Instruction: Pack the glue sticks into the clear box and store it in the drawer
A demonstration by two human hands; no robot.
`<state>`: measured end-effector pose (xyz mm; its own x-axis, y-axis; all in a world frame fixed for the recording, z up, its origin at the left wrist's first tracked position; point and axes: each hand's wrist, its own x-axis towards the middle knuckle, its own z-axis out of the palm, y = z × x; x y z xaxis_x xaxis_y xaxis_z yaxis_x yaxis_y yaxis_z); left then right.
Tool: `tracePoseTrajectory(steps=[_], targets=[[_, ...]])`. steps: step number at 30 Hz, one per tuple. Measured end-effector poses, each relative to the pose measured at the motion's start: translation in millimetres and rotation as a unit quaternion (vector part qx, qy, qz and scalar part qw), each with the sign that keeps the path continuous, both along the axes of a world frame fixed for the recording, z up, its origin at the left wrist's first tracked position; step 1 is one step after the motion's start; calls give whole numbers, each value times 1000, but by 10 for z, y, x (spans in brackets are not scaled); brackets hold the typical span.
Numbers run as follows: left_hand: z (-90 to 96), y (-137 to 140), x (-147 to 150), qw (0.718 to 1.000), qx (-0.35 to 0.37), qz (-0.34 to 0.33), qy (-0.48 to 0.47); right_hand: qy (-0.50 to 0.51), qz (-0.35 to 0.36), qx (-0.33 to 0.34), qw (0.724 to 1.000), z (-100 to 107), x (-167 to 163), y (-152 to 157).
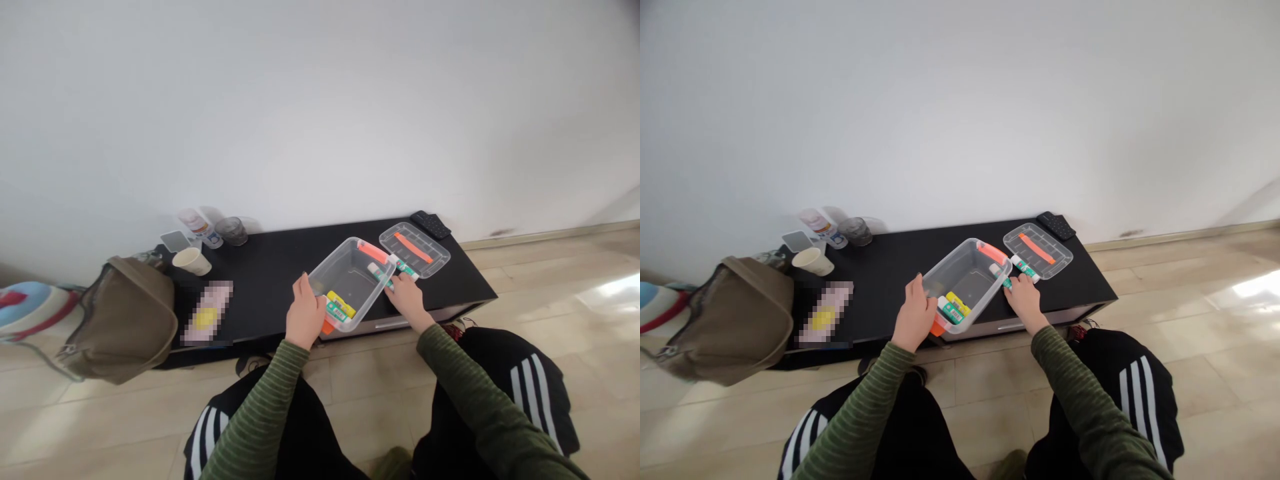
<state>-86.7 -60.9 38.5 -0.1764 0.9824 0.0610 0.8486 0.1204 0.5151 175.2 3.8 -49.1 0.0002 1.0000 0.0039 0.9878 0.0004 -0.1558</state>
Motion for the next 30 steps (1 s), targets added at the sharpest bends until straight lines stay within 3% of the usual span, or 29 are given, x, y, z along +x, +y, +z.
tracePoseTrajectory(steps=[7, 12, 15, 18, 20, 22, 26, 30], targets=[[-13, 3, -4, 1000, 10, -6, 0, -1, 4, -3, 1000, 26, -32, -3], [3, 7, 2, 1000, -4, -4, -8, 117, -38, 15, 992, -30, 133, 16], [2, 11, 5, 1000, -11, -6, -8, 243, -94, 64, 963, 29, 282, 18], [-1, 12, 7, 1000, -14, -2, -5, 333, -140, 168, 917, 244, 371, 28], [-2, 12, 7, 1000, -12, -1, -4, 360, -112, 219, 900, 459, 348, 32], [-3, 12, 8, 1000, -7, 0, -4, 364, -43, 228, 902, 684, 243, 24], [7, 13, 10, 1000, -2, -1, 3, 277, 110, 144, 944, 994, -160, -18], [24, 12, 14, 1000, -14, -1, 10, 108, 189, 26, 976, 1078, -597, -19]])
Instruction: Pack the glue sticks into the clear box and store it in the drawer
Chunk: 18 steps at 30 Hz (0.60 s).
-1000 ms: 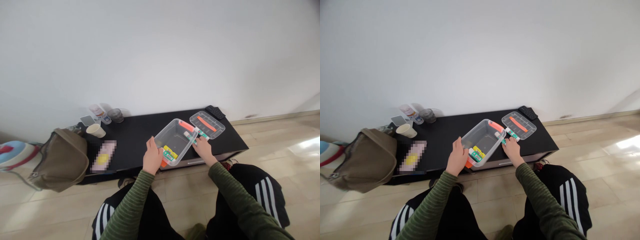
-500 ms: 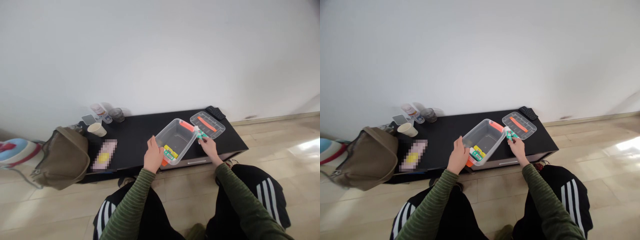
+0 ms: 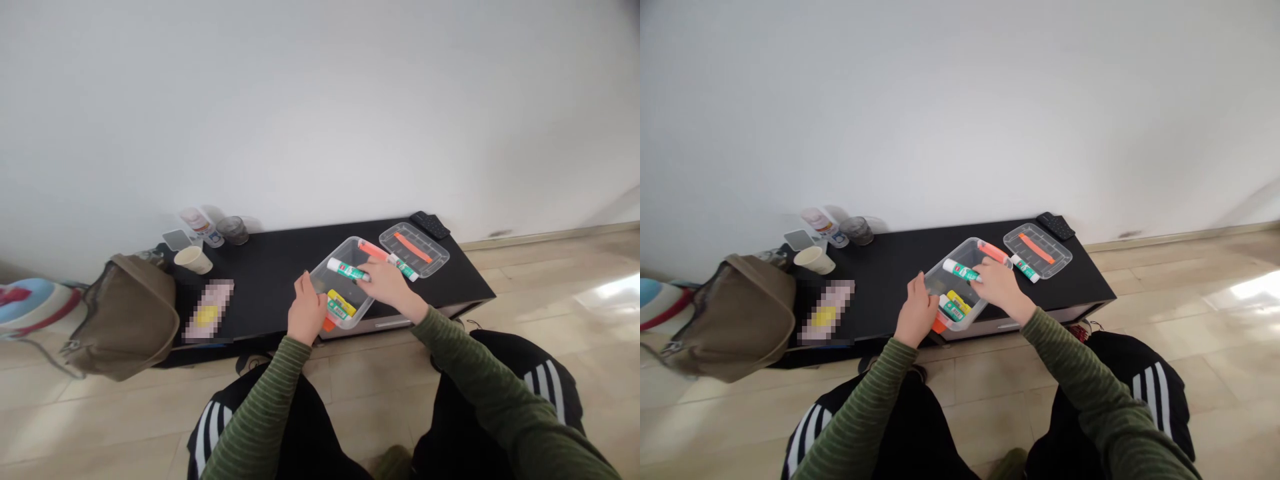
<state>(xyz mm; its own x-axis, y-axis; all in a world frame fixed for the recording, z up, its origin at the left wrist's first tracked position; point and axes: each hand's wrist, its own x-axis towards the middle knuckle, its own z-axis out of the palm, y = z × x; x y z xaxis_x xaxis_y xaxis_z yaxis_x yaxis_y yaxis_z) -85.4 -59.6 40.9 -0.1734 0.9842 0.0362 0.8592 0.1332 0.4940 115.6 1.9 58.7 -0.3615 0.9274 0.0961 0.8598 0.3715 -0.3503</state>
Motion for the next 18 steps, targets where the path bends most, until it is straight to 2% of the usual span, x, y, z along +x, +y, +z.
tracePoseTrajectory(steps=[3, 6, 10, 18], targets=[[6, -1, 4, 1000, -3, 1, 6, -120, 14, -62, 991, 16, -223, 47], [4, -1, 8, 1000, -4, -2, 7, -189, 2, -113, 975, 34, -354, 105], [-7, 0, 8, 1000, 0, -1, 9, -227, 4, -156, 961, 27, -454, 165], [-1, 2, 12, 1000, 4, -1, 16, -263, 57, -186, 945, -80, -549, 255]])
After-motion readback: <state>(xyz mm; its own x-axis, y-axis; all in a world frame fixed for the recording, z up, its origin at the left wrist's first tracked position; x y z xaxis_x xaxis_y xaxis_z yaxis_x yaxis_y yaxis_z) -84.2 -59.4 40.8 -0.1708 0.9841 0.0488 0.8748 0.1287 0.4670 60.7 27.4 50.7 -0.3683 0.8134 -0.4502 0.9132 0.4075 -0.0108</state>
